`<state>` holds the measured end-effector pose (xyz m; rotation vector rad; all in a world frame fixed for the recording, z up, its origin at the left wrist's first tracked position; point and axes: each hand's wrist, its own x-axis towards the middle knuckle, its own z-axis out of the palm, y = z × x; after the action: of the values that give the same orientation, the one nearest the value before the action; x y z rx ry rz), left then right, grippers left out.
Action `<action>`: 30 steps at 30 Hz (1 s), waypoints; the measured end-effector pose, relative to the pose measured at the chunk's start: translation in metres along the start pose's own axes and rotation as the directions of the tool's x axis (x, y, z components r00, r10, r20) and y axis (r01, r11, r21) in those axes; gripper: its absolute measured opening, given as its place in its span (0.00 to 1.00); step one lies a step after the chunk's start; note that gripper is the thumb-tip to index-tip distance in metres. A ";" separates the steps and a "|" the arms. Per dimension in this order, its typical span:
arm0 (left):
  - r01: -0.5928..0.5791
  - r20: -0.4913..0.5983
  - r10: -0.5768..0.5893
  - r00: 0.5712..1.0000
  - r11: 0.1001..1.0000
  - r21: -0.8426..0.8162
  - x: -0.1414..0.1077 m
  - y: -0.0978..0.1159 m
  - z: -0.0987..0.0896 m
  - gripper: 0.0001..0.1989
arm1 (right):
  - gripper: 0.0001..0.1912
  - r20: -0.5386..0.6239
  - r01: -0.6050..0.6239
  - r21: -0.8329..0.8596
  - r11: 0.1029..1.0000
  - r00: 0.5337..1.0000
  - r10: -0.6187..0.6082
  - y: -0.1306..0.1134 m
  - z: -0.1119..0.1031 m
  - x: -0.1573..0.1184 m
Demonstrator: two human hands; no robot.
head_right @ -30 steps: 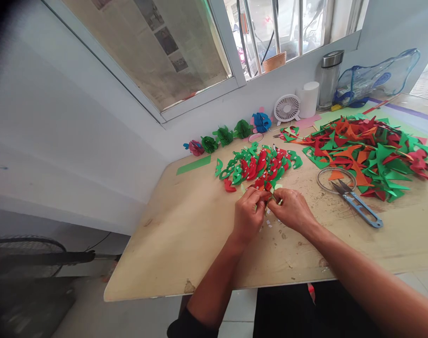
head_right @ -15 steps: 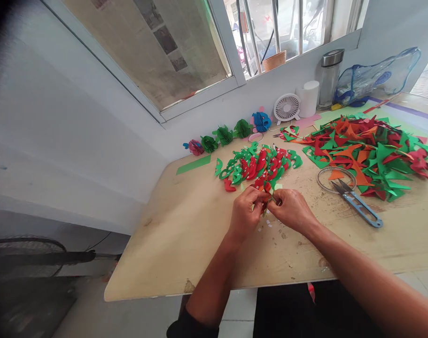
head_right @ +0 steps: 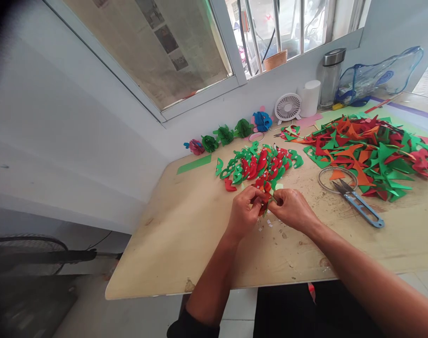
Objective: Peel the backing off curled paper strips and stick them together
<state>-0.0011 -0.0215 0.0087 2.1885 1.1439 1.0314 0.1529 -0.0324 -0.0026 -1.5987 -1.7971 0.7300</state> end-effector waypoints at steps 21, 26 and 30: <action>0.038 -0.020 -0.039 0.999 0.999 -0.036 0.000 0.000 -0.002 0.08 | 0.13 -0.007 0.052 0.004 0.999 0.999 -0.052 -0.003 -0.004 0.000; 0.124 -0.063 -0.138 0.988 0.976 -0.180 -0.001 -0.001 0.001 0.06 | 0.17 0.056 0.041 0.024 0.999 0.998 -0.042 -0.009 -0.009 -0.001; 0.190 -0.060 -0.234 0.970 0.893 -0.409 0.000 -0.002 0.003 0.04 | 0.22 0.061 0.033 0.098 0.995 0.997 -0.039 -0.013 -0.013 -0.001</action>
<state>-0.0003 -0.0209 0.0056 1.6661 1.0759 1.1788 0.1539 -0.0349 0.0157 -1.4922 -1.8019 0.8460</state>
